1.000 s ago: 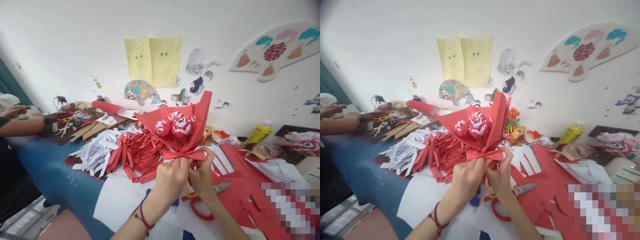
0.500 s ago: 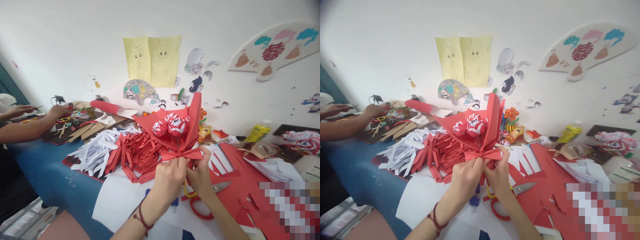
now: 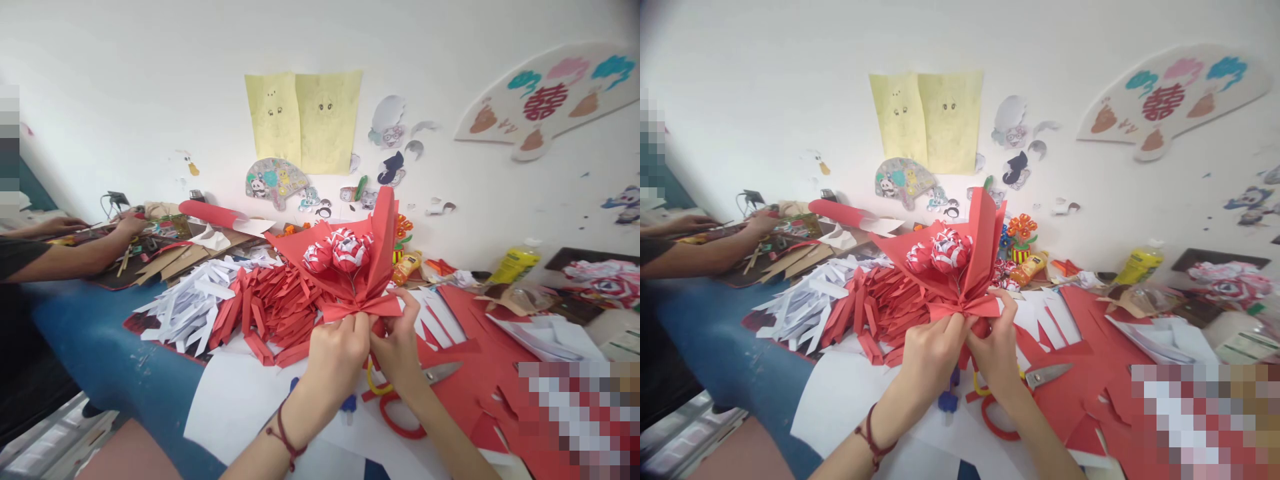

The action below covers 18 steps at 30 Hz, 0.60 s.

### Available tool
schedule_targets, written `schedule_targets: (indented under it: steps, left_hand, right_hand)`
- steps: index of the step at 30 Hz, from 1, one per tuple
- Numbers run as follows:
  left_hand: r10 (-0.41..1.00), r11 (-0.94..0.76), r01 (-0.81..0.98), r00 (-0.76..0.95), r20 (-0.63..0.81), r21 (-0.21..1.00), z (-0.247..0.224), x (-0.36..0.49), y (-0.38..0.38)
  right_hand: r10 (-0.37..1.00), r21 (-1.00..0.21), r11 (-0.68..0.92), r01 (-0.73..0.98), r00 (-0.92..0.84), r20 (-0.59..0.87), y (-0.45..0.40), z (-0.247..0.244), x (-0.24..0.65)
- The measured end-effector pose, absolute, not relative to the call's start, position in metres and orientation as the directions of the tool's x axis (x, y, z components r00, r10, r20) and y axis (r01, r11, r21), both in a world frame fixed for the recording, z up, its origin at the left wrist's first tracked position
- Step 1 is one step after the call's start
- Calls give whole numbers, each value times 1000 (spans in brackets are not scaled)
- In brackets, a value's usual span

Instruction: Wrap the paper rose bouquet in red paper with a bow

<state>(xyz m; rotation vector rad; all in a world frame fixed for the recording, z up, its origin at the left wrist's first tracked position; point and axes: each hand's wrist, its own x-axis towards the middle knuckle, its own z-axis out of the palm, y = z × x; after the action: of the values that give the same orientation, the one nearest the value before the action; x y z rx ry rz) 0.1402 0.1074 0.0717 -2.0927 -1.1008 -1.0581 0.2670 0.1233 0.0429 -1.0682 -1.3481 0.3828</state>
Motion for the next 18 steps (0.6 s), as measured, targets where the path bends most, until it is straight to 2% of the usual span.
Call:
schedule_targets:
  steps: [4, 18]
  left_hand:
    - [429, -522, 847, 362, 828, -100, 71, 140, 108]
    - [449, -505, 858, 351, 821, -91, 67, 141, 110]
  right_hand:
    - [807, -835, 455, 309, 254, 533, 123, 41, 267]
    - [857, -888, 423, 182, 240, 457, 119, 48, 266]
